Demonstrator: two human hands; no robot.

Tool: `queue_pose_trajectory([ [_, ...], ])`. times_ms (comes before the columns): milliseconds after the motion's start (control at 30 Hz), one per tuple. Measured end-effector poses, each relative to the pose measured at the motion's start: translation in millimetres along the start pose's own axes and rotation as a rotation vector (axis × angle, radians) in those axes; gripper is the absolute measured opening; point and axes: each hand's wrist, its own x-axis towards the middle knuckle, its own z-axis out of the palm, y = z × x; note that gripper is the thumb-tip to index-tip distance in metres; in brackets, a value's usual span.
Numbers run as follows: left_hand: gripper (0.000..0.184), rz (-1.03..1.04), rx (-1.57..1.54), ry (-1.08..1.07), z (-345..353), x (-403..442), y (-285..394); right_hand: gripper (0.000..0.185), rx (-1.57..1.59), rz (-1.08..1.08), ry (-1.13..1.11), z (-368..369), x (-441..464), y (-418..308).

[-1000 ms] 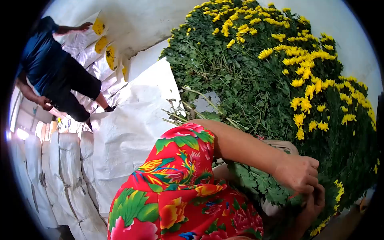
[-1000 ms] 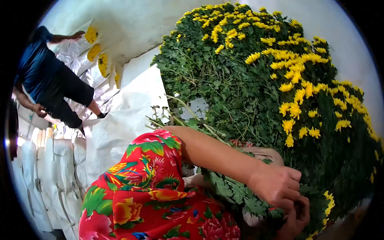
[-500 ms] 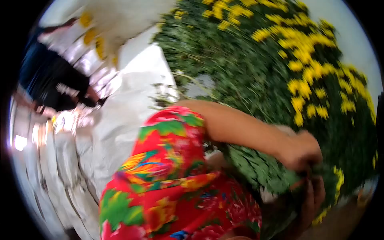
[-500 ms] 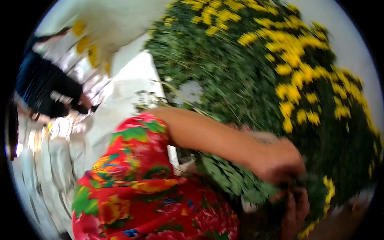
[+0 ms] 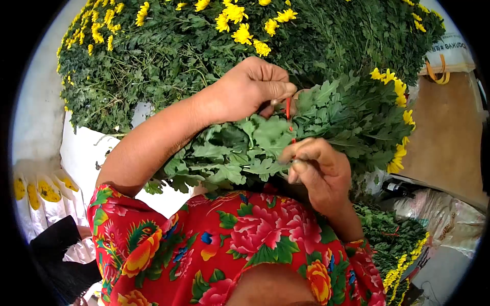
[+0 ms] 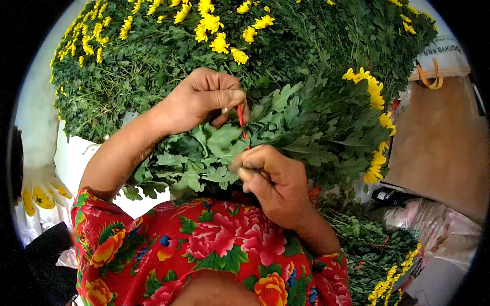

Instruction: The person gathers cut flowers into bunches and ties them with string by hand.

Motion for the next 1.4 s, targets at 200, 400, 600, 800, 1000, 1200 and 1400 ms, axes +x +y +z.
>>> queue_pose_trajectory([
  [200, 0.040, -0.043, -0.413, -0.199, -2.1, 18.6, 38.1, 0.013, -0.188, -0.059, 0.015, -27.8, 22.8, -30.2],
  [400, 0.041, -0.148, -0.528, 0.042, 18.6, 24.2, -2.1, 0.013, -0.334, 0.066, -0.011, -42.5, 8.5, 6.5],
  [600, 0.036, -0.298, -0.799, -0.220, -0.5, 25.6, 11.1, 0.017, 0.037, 0.258, 0.032, -58.5, 15.5, 3.2],
  [800, 0.037, -0.189, -0.696, -0.271, 20.8, 18.7, 26.1, 0.012, 0.238, 0.379, -0.033, -70.8, 16.2, -3.2],
  [1000, 0.013, 0.290, -0.016, 0.015, 48.3, -5.7, 35.3, 0.007, -0.533, -0.304, 0.101, -45.6, 25.9, -38.4],
  [1200, 0.020, 0.290, -0.083, 0.160, 58.8, -5.5, 27.2, 0.018, -0.564, -0.188, 0.123, -42.8, 39.2, -40.5],
  [1400, 0.013, 0.169, -0.242, 0.063, 47.0, 0.1, 20.1, 0.019, -0.853, -0.232, 0.074, -66.7, 31.9, -25.8],
])
